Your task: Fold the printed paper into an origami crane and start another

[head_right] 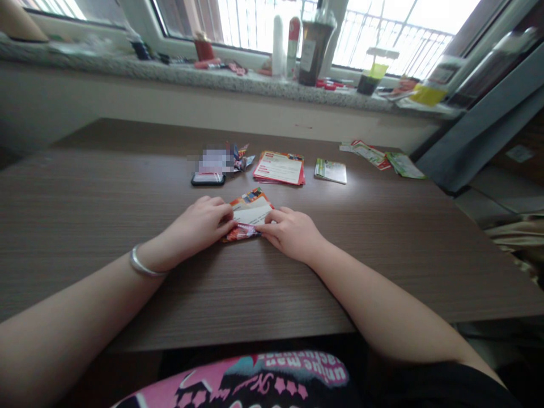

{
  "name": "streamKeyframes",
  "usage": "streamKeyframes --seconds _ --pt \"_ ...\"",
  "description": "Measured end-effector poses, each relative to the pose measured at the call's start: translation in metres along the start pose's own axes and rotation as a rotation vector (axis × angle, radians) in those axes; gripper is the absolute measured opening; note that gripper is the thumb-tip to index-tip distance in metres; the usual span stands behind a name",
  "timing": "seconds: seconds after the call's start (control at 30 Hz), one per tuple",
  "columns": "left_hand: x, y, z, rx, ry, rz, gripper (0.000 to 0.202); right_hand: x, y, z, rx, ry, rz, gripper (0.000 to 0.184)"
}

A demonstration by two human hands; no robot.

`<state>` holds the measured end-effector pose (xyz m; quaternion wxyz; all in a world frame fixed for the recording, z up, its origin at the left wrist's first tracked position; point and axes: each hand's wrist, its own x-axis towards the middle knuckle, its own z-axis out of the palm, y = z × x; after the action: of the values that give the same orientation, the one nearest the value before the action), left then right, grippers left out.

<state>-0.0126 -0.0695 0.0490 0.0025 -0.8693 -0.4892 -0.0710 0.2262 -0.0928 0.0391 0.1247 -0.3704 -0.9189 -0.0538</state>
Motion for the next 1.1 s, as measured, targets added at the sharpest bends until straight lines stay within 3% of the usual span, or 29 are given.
streamKeyframes --seconds 1.1 --pt "0.0028 -0.0050 -0.0006 -0.094 -0.047 -0.007 0.025 -0.0009 -0.0044 -0.0008 -0.056 -0.039 0.036 0.033"
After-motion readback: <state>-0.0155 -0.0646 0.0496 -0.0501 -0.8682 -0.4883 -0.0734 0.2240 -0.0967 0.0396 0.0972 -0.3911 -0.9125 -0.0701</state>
